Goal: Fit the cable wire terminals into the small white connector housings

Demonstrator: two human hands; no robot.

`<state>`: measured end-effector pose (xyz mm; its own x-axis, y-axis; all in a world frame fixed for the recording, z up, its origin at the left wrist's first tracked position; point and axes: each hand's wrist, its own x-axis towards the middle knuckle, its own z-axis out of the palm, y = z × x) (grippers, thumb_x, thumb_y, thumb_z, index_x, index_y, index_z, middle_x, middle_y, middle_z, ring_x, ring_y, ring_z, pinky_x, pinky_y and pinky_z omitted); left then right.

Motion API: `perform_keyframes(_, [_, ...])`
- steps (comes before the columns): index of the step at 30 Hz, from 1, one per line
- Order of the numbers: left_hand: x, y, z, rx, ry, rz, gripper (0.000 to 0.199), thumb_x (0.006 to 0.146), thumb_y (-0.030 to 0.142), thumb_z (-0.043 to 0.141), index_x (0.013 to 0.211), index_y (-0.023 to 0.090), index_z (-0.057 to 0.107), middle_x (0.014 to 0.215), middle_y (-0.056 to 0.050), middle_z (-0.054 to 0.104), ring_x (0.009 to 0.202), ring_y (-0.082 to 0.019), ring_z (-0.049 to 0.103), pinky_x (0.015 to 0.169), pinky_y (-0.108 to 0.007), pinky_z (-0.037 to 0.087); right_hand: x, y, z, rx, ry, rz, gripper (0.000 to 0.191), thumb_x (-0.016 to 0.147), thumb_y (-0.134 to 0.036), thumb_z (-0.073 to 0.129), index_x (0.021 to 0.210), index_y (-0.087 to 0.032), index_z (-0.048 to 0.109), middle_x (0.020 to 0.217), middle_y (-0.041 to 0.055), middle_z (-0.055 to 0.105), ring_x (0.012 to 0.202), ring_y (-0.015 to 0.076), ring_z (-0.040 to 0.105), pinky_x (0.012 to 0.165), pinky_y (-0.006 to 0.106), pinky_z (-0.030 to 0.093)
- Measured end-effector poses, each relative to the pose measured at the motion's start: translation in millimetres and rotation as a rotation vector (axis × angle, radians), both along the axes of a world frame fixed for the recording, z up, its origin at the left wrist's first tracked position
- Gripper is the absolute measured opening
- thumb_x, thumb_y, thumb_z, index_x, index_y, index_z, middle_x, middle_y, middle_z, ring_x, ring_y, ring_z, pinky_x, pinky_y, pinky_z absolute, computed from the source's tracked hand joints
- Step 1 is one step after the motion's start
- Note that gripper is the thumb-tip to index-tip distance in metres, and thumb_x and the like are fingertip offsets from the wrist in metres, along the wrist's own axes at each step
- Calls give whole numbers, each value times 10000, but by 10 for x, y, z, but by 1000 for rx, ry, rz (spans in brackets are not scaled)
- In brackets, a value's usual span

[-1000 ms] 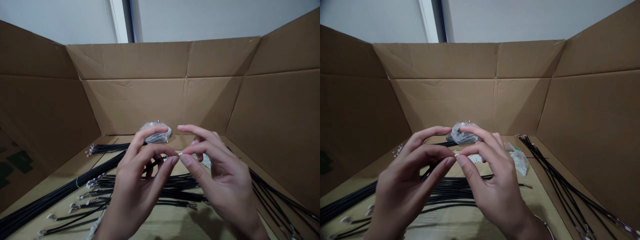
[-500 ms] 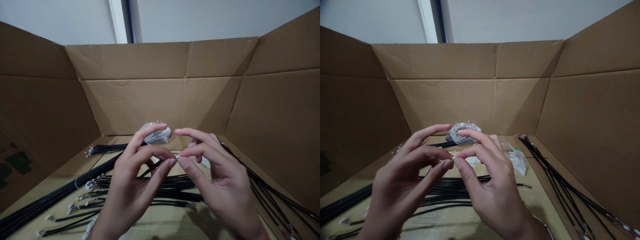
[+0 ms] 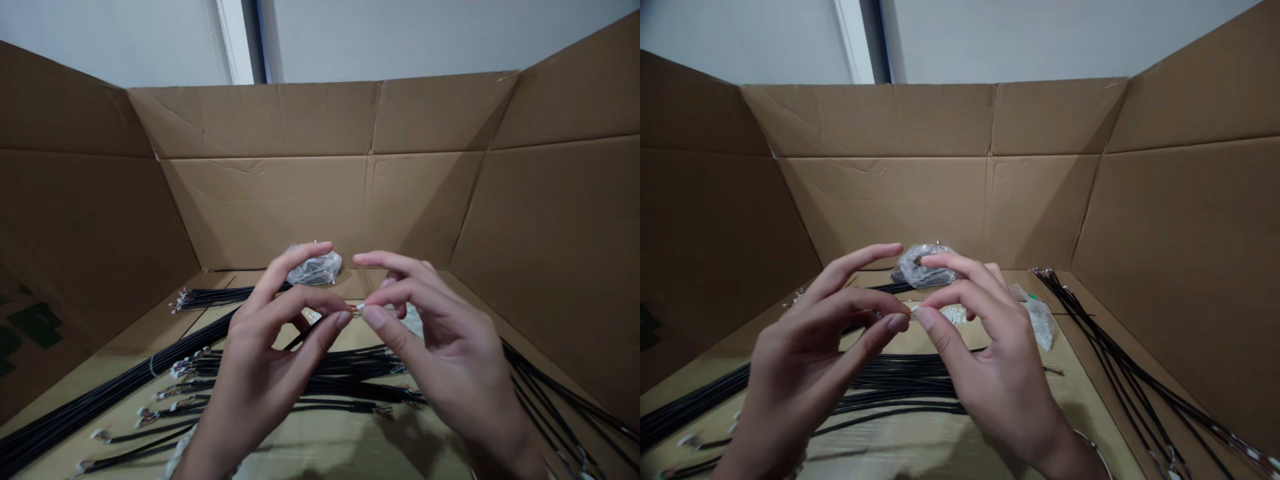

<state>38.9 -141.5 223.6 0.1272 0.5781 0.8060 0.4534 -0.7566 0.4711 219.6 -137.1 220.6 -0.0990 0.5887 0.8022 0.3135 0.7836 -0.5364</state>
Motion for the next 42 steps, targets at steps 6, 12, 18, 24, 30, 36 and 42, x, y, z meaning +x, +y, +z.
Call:
perform_keyframes(6, [49,70,-85,51,-121,-24,186,956,162,713,1073,302,754,1373,-10,606,638,-42,636,594,-231,600,60,37,20,-10,97,-17,131,948,-176,707,859,-272,712,1224,-12,775,1154,211,680,785,324,505])
perform_keyframes(12, [81,60,-149,198,-134,15,510,909,62,748,1271,407,647,1198,38,588,831,-91,644,712,-246,601,55,49,46,-100,154,62,127,938,-207,732,826,-264,752,1182,-11,806,1025,181,737,712,284,535])
perform_keyframes(18, [97,49,-140,121,-250,-11,463,934,55,699,1228,411,659,874,59,592,723,-117,578,606,-264,540,116,84,38,-22,192,93,149,943,-155,707,963,-285,776,1204,-10,771,1190,190,673,727,273,526])
perform_keyframes(24, [107,49,-134,93,-271,-18,366,916,93,734,1131,382,671,862,58,613,709,-115,609,579,-241,555,81,57,30,130,105,-28,185,899,-106,734,953,-283,754,1201,5,733,1107,203,659,780,326,515])
perform_keyframes(30, [93,76,-144,96,-229,1,300,940,109,711,1092,362,652,874,51,603,704,-114,603,572,-254,536,79,75,10,217,22,-61,210,886,-103,748,966,-297,753,1221,24,716,1081,240,668,914,420,534])
perform_keyframes(36, [62,83,-126,107,-101,0,234,972,93,659,1000,326,654,877,27,594,739,-125,633,585,-265,541,81,108,3,245,0,-83,187,901,-107,765,953,-287,749,1215,8,734,1042,216,661,893,398,517])
perform_keyframes(42, [72,67,-126,119,-64,49,238,996,100,619,1009,327,687,937,12,610,851,-144,687,642,-280,582,87,118,7,247,11,-75,181,912,-95,755,940,-273,738,1192,8,760,1077,215,667,910,390,509])
